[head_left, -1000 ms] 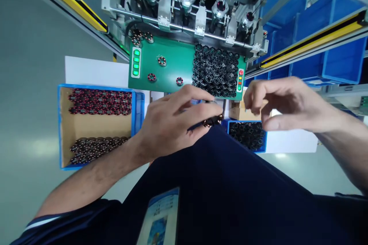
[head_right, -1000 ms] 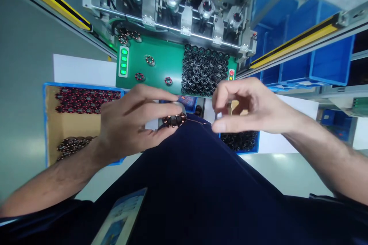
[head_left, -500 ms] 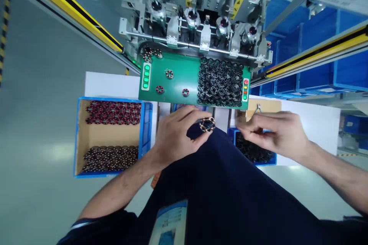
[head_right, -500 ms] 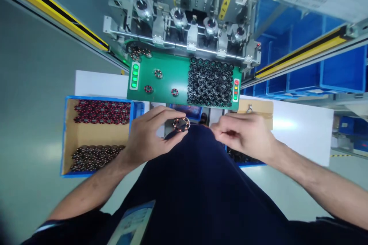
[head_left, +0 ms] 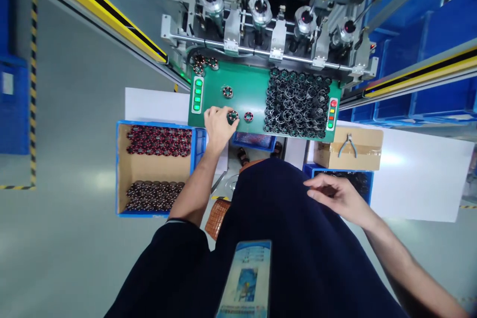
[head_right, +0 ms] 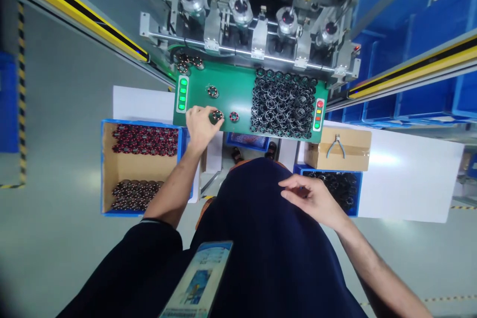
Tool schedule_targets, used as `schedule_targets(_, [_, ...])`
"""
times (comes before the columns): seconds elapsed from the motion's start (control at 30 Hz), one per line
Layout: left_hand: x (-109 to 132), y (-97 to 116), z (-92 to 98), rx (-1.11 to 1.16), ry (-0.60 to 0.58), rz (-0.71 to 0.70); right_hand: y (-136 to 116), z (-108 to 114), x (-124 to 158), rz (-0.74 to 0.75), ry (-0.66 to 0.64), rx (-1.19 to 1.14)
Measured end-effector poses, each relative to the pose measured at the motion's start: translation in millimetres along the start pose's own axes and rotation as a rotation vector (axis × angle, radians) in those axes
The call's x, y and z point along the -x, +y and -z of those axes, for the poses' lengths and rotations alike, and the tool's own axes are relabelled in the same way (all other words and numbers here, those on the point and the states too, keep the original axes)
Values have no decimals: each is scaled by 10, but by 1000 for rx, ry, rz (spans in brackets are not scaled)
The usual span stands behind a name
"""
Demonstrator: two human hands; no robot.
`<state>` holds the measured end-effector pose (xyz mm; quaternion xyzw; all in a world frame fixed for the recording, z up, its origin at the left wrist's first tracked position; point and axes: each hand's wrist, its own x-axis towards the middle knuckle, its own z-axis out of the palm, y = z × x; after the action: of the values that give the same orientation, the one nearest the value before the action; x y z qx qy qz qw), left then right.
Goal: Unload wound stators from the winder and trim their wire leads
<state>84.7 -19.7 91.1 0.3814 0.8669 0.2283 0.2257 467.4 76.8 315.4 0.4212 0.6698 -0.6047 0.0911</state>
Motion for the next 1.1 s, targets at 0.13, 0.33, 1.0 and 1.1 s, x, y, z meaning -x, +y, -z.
schedule_targets(0.13, [-58, -105, -47, -46, -62, -8, 118, -19, 6, -55, 100, -74])
schedule_targets(0.33, [-372, -50, 88, -44, 77, 72, 101, -154, 21, -76, 94, -96])
schedule_targets(1.0, [936, 1446, 1455, 457, 219, -742, -797, -236, -389, 305, 214, -280])
schedule_targets(1.1, [1219, 1699, 1689, 487, 189, -766, -1143, -224, -348, 340, 37, -320])
